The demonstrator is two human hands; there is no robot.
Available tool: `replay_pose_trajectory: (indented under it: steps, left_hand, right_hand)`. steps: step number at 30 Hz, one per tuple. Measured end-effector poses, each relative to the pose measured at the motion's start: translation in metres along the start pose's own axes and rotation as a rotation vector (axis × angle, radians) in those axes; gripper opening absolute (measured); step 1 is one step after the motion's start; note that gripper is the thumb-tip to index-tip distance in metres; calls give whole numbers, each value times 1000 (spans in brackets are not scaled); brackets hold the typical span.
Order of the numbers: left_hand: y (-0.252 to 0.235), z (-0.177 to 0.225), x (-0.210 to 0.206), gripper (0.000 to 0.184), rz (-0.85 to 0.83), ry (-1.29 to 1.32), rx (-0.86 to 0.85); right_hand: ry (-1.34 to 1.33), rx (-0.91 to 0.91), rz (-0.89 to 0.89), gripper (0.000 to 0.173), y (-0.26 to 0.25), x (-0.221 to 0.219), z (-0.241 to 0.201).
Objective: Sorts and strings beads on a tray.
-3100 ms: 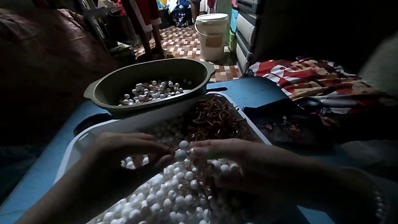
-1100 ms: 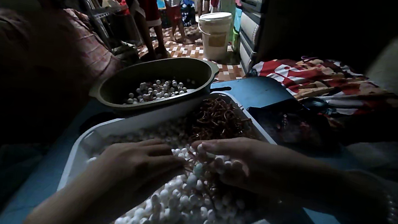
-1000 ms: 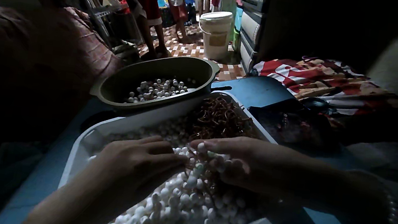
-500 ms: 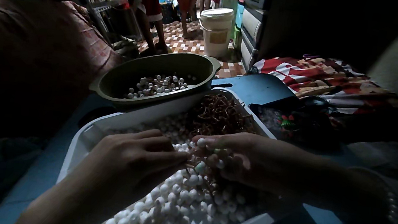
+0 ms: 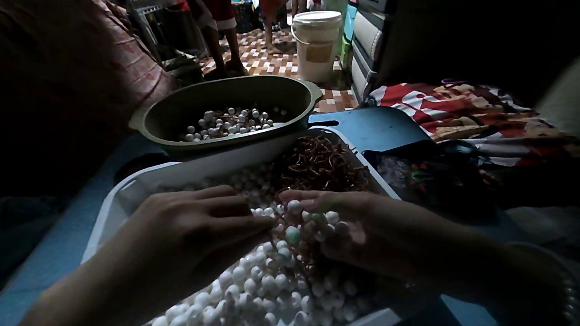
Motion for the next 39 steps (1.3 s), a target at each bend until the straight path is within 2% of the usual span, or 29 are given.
replay_pose_trajectory:
  steps: [4, 6, 11, 15, 21, 25, 29, 32, 39]
  left_hand:
    - [2, -1, 0, 26, 0, -7, -6]
    - [1, -1, -1, 26, 12, -4, -6]
    - [-1, -2, 0, 26, 25, -22, -6]
    - [-1, -8, -4, 26, 48, -10, -34]
    - [-3, -8, -5, 26, 48, -20, -15]
    - [3, -6, -3, 28, 22, -21, 18]
    - [13, -5, 0, 28, -16, -3, 45]
    - [15, -5, 0, 27, -35, 8, 41]
    - [11, -5, -3, 26, -17, 18, 11]
  right_hand:
    - [198, 17, -48, 31, -1, 2, 0]
    - [181, 1, -48, 28, 0, 4, 0]
    - [-1, -59, 103, 19, -2, -6, -4]
    - [121, 30, 13, 23, -1, 4, 0]
    - [-96, -47, 163, 18, -9, -4, -3]
    - [79, 29, -3, 20, -7, 6, 6]
    - [280, 57, -36, 27, -14, 0, 10]
    - [61, -49, 18, 21, -16, -5, 11]
    - [279, 26, -65, 29, -8, 1, 5]
Point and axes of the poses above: each hand's wrist, its own y-axis away from the middle knuckle, its own x-axis out of the back of the hand, z = x × y, the point moved 3 cm from there along -y, towards the middle knuckle, and after that the axes turned 9 degrees about -z, right-handed, at the moved point
